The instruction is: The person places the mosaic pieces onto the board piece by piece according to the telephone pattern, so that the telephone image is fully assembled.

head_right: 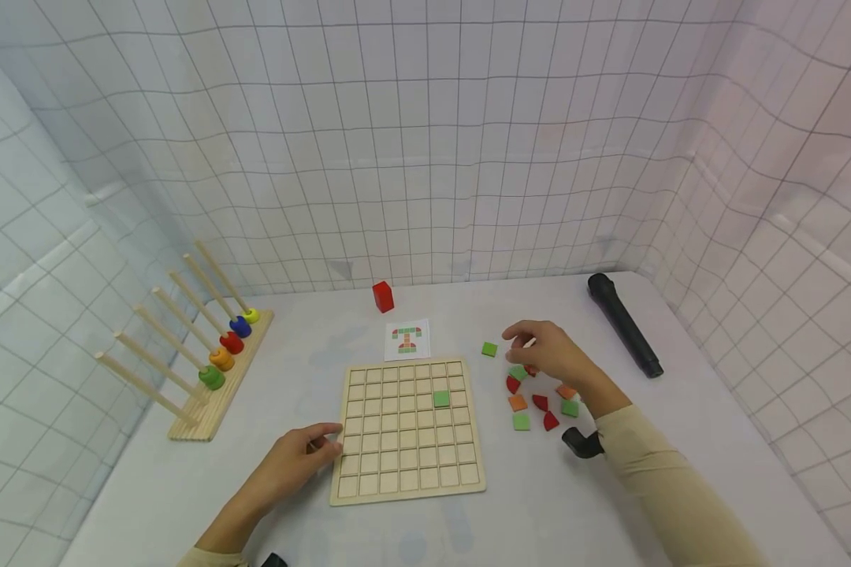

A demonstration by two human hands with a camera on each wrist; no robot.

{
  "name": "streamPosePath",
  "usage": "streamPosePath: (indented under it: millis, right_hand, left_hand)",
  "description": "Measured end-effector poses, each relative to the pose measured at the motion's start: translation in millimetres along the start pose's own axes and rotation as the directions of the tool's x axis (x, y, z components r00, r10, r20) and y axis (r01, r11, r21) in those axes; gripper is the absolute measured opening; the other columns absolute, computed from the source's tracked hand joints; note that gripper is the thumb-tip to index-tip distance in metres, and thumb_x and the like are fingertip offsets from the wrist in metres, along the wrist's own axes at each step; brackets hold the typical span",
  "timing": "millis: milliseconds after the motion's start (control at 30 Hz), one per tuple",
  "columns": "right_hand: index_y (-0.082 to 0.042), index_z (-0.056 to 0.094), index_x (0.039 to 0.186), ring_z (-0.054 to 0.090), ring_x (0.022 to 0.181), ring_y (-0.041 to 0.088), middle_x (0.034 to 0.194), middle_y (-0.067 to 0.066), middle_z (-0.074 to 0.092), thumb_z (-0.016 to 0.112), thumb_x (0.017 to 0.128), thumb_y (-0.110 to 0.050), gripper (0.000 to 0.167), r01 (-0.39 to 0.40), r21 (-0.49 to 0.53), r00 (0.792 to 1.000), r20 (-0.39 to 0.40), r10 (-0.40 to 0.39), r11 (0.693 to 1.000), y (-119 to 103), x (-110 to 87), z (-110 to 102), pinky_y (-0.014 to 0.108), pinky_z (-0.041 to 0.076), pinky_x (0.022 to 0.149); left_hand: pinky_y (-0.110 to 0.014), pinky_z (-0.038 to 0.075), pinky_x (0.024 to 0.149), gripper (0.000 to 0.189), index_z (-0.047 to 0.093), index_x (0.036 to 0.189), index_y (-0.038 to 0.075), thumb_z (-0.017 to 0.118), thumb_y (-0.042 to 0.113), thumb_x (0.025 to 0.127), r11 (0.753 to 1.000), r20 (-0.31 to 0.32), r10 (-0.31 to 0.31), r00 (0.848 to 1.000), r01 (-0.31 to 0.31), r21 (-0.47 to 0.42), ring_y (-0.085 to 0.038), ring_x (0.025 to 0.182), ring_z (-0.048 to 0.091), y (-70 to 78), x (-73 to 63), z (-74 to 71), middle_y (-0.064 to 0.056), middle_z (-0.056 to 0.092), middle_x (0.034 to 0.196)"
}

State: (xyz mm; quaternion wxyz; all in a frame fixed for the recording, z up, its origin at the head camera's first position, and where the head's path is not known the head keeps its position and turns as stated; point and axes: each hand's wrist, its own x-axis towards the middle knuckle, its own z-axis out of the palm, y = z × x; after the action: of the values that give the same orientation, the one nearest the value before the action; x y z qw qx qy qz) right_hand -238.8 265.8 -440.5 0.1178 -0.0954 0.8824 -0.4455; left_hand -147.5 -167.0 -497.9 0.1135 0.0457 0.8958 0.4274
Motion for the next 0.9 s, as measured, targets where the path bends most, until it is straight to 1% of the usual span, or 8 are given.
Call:
streamPosePath:
  millis: [67,167,300,367,500,667,800,900]
  right_hand:
    - [0.001,0.059,0.134,0.059,0.083,0.03,0.109,0.015,0.059,0.068,0.097,-0.016,0.042,-0.012,0.011,1.0,0.006,0.012,1.0,5.7,-1.7,-9.9,0.039,0.056,0.069]
    - [0.003,0.057,0.136,0.059,0.08,0.032,0.113,0.018,0.058,0.067,0.097,-0.015,0.044,-0.023,0.037,0.999,0.025,0.022,0.999,13.1,-3.6,-20.7,0.037,0.055,0.067]
    - [0.004,0.056,0.136,0.06,0.078,0.033,0.112,0.019,0.057,0.067,0.096,-0.012,0.045,-0.032,0.04,0.999,0.035,0.031,0.999,25.2,-1.0,-28.0,0.035,0.055,0.067]
    - [0.005,0.057,0.136,0.06,0.08,0.032,0.111,0.019,0.056,0.067,0.096,-0.01,0.043,-0.045,0.029,0.998,0.04,0.044,0.999,30.3,1.3,-28.5,0.034,0.055,0.067]
    - [0.004,0.058,0.135,0.057,0.077,0.026,0.111,0.017,0.055,0.066,0.095,-0.008,0.042,-0.077,0.01,0.994,0.075,0.076,0.997,39.5,4.0,-27.4,0.031,0.052,0.066]
    - [-0.001,0.062,0.133,0.053,0.072,0.023,0.109,0.014,0.058,0.069,0.094,-0.011,0.041,-0.102,-0.039,0.988,0.109,0.106,0.994,45.9,7.1,-24.0,0.032,0.049,0.065]
    - [-0.004,0.065,0.13,0.054,0.078,0.023,0.109,0.012,0.059,0.07,0.093,-0.011,0.037,-0.121,-0.094,0.986,0.103,0.131,0.988,47.6,9.3,-19.3,0.033,0.05,0.067]
    - [-0.004,0.067,0.128,0.054,0.082,0.023,0.111,0.013,0.06,0.07,0.092,-0.009,0.037,-0.127,-0.146,0.985,0.102,0.142,0.981,47.9,10.7,-15.0,0.032,0.052,0.068]
  left_hand:
    - [-0.026,0.044,0.059,0.035,0.071,0.125,0.003,0.072,0.02,0.094,1.0,0.002,0.002,1.0,-0.002,-0.008,-0.013,0.071,0.054,-1.0,0.1,-0.2,0.002,0.063,0.083]
    - [-0.026,0.045,0.059,0.036,0.07,0.125,0.003,0.073,0.02,0.094,1.0,0.009,0.004,1.0,-0.004,-0.011,-0.014,0.071,0.054,-2.7,0.7,0.3,0.001,0.063,0.083]
    - [-0.027,0.044,0.06,0.037,0.07,0.126,0.003,0.073,0.021,0.093,1.0,0.014,-0.006,1.0,0.006,-0.01,-0.014,0.072,0.054,-3.7,0.7,-0.1,0.001,0.063,0.084]
    - [-0.026,0.044,0.061,0.038,0.07,0.126,0.004,0.075,0.02,0.092,1.0,0.012,-0.007,1.0,0.007,-0.003,-0.013,0.073,0.054,-3.7,0.4,-1.2,0.002,0.063,0.084]
    - [-0.026,0.044,0.06,0.043,0.069,0.127,0.003,0.078,0.016,0.087,1.0,0.01,-0.002,1.0,0.002,0.003,-0.013,0.071,0.054,-2.9,0.5,-2.2,0.002,0.063,0.083]
    - [-0.025,0.043,0.057,0.049,0.067,0.129,0.002,0.08,0.013,0.083,1.0,0.008,0.007,1.0,-0.008,0.026,-0.012,0.068,0.054,-3.2,1.3,-1.2,0.004,0.063,0.08]
    - [-0.024,0.042,0.057,0.054,0.066,0.13,0.001,0.082,0.01,0.079,0.999,0.018,0.032,0.999,-0.033,0.028,-0.012,0.067,0.053,-4.6,1.4,-0.1,0.004,0.062,0.079]
    - [-0.024,0.042,0.057,0.056,0.066,0.13,0.001,0.083,0.009,0.077,0.999,0.03,0.042,0.999,-0.042,0.025,-0.013,0.067,0.053,-4.7,1.3,-0.1,0.004,0.062,0.079]
